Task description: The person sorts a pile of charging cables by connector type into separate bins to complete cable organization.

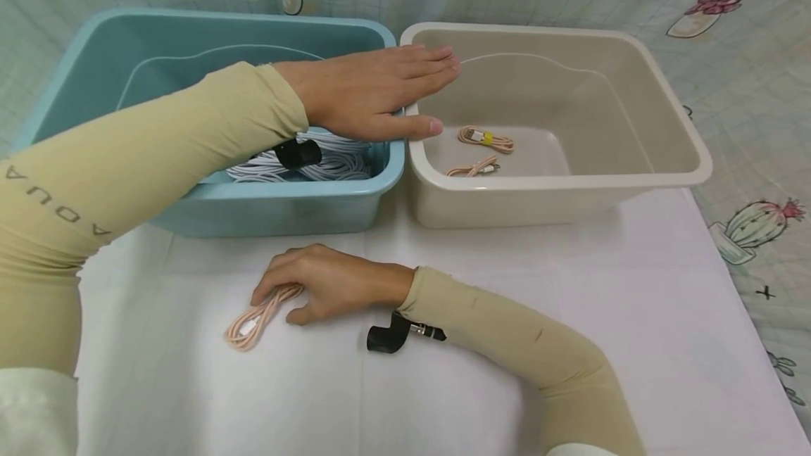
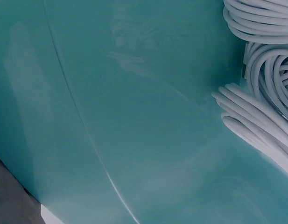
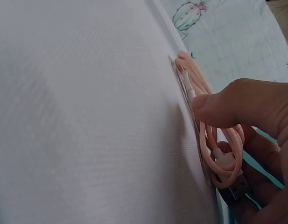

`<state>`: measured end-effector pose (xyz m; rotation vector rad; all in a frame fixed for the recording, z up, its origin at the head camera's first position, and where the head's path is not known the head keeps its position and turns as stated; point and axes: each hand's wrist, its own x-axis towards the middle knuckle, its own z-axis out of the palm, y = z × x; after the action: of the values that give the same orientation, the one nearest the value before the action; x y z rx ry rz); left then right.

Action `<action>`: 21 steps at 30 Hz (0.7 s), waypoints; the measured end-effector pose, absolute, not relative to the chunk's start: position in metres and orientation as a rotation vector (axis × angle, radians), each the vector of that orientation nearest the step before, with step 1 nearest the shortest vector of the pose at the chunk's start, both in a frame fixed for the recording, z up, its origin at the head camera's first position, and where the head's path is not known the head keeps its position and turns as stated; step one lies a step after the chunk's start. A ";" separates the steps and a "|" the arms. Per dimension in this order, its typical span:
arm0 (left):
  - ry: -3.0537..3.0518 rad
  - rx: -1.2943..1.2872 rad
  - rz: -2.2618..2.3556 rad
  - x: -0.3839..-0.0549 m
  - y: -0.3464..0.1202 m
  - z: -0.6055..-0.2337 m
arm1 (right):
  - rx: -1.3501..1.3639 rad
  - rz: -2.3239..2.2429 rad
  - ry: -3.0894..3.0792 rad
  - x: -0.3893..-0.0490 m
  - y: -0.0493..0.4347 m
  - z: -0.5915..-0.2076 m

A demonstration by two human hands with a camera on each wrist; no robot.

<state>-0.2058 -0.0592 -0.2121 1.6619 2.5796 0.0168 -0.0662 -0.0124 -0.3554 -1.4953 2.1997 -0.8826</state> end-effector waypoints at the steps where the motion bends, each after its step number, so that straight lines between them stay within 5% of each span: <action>1: 2.580 1.663 0.017 -0.206 -0.059 -0.212 | -1.487 -0.877 2.202 -0.066 -0.013 -0.356; 21: 2.579 1.660 0.028 -0.206 -0.059 -0.213 | -1.460 -0.909 2.234 -0.065 -0.024 -0.363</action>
<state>-0.2057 -0.0588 -0.2125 1.6603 2.5794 0.0276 -0.0655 -0.0236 -0.3631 -1.4604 2.2338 -0.9092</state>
